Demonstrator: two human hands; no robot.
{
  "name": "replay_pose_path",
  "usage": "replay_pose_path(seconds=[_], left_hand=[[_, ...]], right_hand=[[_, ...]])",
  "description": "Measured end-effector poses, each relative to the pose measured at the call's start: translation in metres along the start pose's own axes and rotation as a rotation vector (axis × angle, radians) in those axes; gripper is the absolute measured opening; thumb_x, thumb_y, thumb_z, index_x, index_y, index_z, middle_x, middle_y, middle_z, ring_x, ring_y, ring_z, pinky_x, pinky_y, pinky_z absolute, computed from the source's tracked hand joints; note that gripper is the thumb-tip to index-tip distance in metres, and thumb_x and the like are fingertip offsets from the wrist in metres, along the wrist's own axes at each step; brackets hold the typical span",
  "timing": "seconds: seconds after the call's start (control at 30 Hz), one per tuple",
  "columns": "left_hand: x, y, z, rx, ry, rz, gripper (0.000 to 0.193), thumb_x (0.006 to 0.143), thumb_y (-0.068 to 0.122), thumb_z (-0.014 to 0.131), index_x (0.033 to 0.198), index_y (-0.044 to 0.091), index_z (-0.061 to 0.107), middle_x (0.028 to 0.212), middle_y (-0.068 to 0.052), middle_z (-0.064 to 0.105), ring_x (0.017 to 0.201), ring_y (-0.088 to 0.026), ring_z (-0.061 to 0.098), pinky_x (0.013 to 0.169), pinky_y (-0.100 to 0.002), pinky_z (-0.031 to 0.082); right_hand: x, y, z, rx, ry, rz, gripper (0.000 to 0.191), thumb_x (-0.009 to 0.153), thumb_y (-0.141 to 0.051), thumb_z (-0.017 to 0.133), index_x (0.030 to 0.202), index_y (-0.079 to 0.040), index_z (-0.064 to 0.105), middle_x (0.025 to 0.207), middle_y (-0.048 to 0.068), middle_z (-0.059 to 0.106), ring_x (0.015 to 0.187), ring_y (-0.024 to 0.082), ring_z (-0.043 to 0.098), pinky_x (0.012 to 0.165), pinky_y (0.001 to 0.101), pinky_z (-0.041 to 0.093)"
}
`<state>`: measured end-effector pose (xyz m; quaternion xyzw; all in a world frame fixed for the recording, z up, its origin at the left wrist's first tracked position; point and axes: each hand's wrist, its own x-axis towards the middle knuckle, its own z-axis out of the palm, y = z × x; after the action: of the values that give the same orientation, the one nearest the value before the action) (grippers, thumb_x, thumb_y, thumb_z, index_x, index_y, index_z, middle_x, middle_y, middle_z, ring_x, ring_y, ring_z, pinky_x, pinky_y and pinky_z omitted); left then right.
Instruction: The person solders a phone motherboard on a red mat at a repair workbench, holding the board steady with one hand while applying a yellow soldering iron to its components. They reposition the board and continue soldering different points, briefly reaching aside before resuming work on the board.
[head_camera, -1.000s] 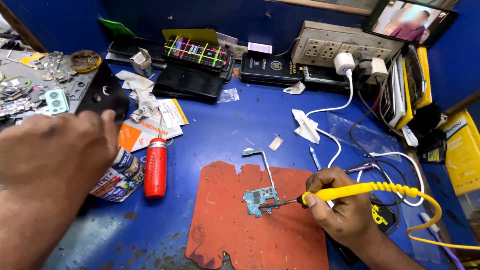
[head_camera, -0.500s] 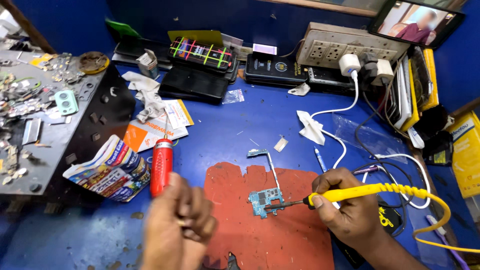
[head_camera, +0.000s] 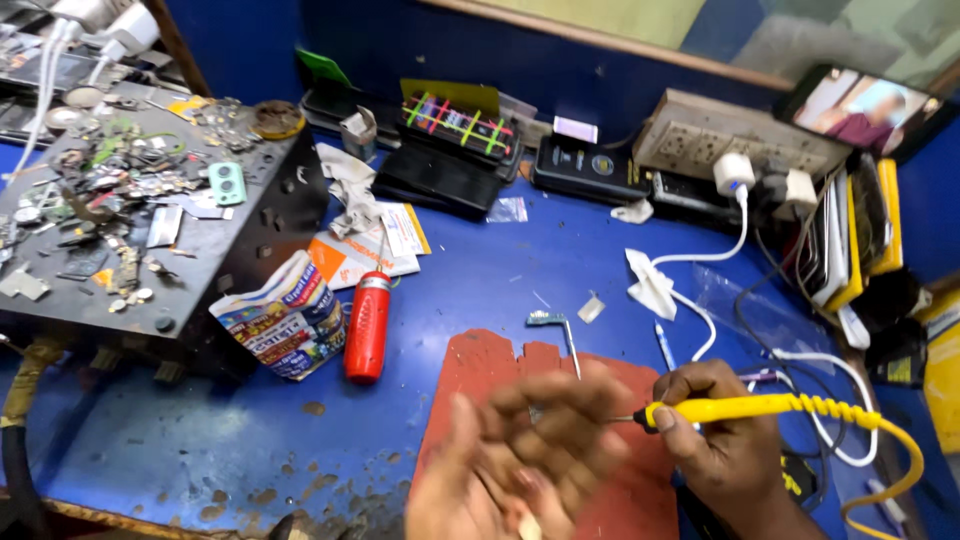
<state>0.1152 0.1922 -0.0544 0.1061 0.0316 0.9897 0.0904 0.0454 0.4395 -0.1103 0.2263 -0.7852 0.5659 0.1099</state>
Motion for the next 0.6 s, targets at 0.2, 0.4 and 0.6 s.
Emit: replay_pose_path(seconds=[0.2, 0.4, 0.6], left_hand=[[0.027, 0.002, 0.02, 0.191, -0.202, -0.155, 0.042, 0.101, 0.034, 0.047, 0.111, -0.002, 0.067, 0.107, -0.019, 0.072, 0.101, -0.028, 0.067, 0.089, -0.041, 0.054], [0.018, -0.004, 0.034, 0.51, -0.321, -0.151, 0.033, 0.099, 0.026, 0.054, 0.111, -0.001, 0.069, 0.099, -0.015, 0.073, 0.09, -0.023, 0.067, 0.081, -0.036, 0.055], [0.042, 0.038, 0.055, 1.304, -0.221, 0.142, 0.024, 0.097, 0.018, 0.062, 0.111, 0.0, 0.071, 0.092, -0.01, 0.075, 0.079, -0.017, 0.067, 0.073, -0.031, 0.056]], right_hand=[[0.003, 0.003, -0.006, -0.071, 0.001, -0.081, 0.015, 0.084, -0.003, 0.069, 0.092, -0.005, 0.057, 0.081, 0.007, 0.067, 0.073, 0.012, 0.063, 0.069, 0.0282, 0.055], [0.001, -0.017, 0.001, 0.005, -0.012, -0.01, 0.015, 0.089, -0.007, 0.069, 0.097, -0.004, 0.056, 0.082, 0.007, 0.065, 0.074, 0.011, 0.062, 0.068, 0.0273, 0.053], [-0.001, -0.037, 0.005, -0.24, 0.016, 0.041, 0.016, 0.083, -0.008, 0.071, 0.094, -0.005, 0.061, 0.073, 0.003, 0.065, 0.064, 0.01, 0.06, 0.059, 0.0257, 0.049]])
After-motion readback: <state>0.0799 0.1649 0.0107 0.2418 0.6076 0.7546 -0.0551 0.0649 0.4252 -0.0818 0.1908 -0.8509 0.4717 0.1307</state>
